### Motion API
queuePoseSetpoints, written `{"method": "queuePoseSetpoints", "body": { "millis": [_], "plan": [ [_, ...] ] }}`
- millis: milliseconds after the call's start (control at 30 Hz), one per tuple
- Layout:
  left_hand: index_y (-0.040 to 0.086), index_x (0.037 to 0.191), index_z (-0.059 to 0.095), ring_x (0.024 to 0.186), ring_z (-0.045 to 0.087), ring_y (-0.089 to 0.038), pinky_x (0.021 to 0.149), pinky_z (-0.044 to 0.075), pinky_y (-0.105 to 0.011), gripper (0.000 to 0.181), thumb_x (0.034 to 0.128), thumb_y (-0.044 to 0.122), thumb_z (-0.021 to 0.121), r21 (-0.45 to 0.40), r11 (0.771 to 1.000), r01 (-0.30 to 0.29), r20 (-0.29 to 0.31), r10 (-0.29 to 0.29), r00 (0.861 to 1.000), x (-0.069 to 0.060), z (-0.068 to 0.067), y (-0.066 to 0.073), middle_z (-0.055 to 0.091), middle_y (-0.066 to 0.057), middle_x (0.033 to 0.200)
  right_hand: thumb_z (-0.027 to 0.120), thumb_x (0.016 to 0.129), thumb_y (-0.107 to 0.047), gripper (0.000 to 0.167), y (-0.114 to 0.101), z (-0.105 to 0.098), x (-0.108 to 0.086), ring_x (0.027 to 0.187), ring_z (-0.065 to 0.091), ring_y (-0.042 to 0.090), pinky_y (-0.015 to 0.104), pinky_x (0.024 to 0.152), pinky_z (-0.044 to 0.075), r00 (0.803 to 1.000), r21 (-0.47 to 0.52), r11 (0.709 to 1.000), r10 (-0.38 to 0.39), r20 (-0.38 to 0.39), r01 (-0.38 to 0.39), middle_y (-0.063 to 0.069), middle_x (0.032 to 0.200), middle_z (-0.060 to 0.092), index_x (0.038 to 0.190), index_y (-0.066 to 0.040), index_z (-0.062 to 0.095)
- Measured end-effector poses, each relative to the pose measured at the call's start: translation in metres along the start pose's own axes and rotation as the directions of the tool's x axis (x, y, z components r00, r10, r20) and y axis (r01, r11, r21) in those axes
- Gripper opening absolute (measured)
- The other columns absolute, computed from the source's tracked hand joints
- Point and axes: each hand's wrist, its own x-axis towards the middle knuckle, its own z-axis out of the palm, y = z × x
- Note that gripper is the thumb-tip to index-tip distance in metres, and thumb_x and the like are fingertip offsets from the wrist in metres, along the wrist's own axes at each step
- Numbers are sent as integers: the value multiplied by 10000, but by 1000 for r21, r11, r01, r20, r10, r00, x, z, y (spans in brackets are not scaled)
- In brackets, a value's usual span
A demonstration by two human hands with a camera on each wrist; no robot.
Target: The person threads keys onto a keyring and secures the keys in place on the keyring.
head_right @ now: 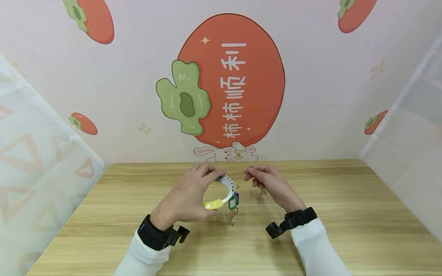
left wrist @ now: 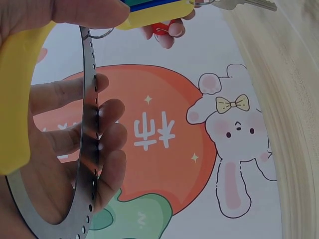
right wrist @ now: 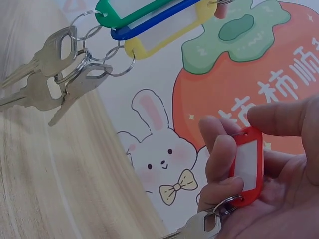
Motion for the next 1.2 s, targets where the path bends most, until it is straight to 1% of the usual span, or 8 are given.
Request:
{"method": "queuePoseSetpoints", "body": {
  "millis": [200, 467, 800, 1033, 1200],
  "plan": [
    [146, 1378, 610, 1192, 482, -229, 1018, 434, -457, 789, 677, 414, 852, -4, 1000, -3, 1, 3, 1000, 0, 0, 0, 543, -41, 1264, 512, 1070, -208, 353, -1, 1, -1, 779, 510, 147, 255, 693, 401, 1000, -7, 1000, 11, -15, -11, 69, 1035, 631, 1229, 91, 611],
    [153, 1377, 607, 1209, 477, -230, 1031, 430, -449, 779, 695, 443, 847, 8, 1000, -7, 5, 7, 1000, 0, 0, 1, 540, -43, 1268, 521, 1063, -180, 337, -1, 2, 0, 776, 517, 154, 259, 697, 410, 1000, -5, 1000, 8, -26, -8, 119, 1047, 647, 1227, 99, 613],
    [162, 1373, 606, 1200, 477, -227, 1021, 434, -444, 777, 692, 448, 847, 10, 1000, -7, 2, 7, 1000, 0, 0, 1, 539, -38, 1257, 521, 1057, -148, 315, -1, 5, 0, 769, 531, 147, 245, 673, 436, 1000, 6, 1000, 2, -31, -2, 100, 1017, 664, 1246, 103, 546],
    [159, 1378, 605, 1212, 472, -225, 1029, 430, -446, 778, 696, 447, 843, 3, 1000, -4, 3, 4, 1000, 0, 1, 1, 537, -38, 1266, 524, 1061, -178, 334, -1, 5, 0, 765, 539, 145, 252, 663, 423, 999, 6, 1000, -21, -28, 22, 102, 1011, 675, 1242, 102, 552],
    [150, 1383, 602, 1218, 470, -235, 1039, 422, -460, 784, 695, 437, 844, -8, 1000, 2, 11, -2, 1000, -1, 1, 0, 535, -47, 1275, 480, 1081, -192, 333, 0, 4, -1, 757, 532, 150, 248, 653, 406, 999, -8, 999, -38, -28, 38, 96, 1004, 675, 1233, 91, 568]
  ]
}}
